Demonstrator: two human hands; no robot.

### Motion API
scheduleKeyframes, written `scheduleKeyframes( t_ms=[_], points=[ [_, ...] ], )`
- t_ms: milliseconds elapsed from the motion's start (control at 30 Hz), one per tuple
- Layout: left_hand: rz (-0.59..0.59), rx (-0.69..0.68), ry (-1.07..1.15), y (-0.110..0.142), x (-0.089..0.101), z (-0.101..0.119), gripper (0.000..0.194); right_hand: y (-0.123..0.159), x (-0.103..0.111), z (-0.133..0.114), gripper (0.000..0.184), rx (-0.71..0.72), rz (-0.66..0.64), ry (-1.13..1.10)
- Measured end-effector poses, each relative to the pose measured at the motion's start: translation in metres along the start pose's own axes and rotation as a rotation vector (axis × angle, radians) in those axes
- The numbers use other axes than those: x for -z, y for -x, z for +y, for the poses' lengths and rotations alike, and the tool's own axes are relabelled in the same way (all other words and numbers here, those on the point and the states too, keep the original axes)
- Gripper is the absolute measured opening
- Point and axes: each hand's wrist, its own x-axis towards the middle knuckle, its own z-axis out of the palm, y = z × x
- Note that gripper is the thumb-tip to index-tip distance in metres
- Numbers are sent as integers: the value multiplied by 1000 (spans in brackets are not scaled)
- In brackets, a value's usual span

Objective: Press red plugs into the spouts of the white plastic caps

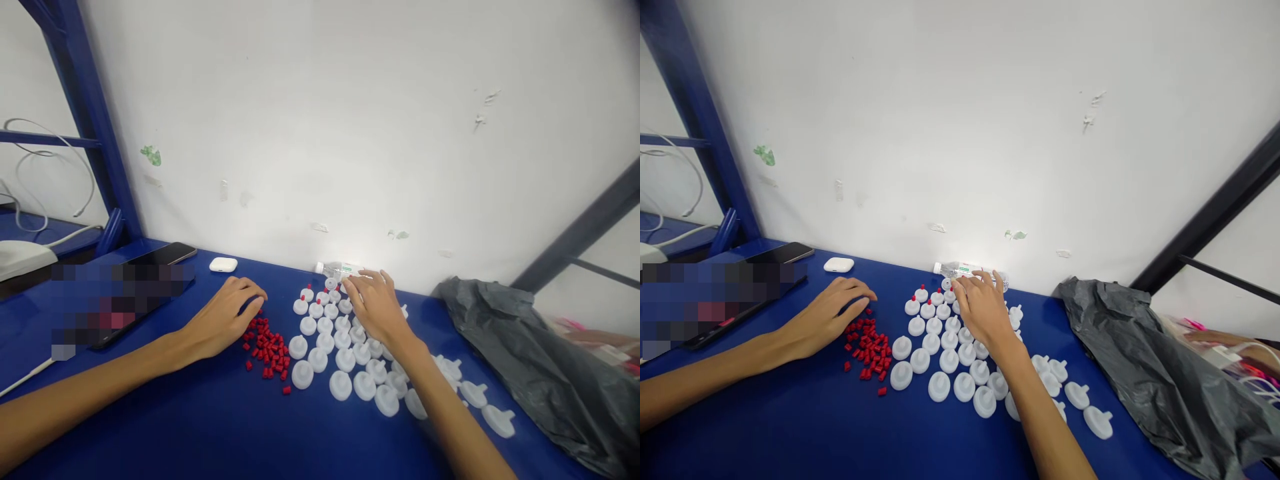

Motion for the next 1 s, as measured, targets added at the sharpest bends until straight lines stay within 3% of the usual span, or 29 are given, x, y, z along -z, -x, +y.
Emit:
scheduleKeyframes(
  t_ms=[100, 233, 367, 533, 733, 900, 1000],
  points=[
    [-19, 25, 9, 4, 1, -1, 57, 1, 6, -11, 39, 38, 90, 4],
    [-144, 21, -17, 9, 0, -2, 67, 2, 9, -21, 33, 80, 260, -57],
    [-198, 24, -30, 10, 0, -4, 69, 4, 9, -25, 29, 56, 329, -129],
    [-96, 15, -14, 6, 5, 0, 61, 5, 10, -31, 18, 79, 308, -117],
    [84, -200, -55, 3, 14, 22, 35, 10, 3, -50, 16, 403, 125, -142],
    [78, -398, -91, 7, 11, 31, 17, 18, -7, -77, 12, 602, 119, -221],
    [54, -489, -116, 10, 9, 35, 20, 22, -8, -87, 11, 663, 153, -222]
  ],
)
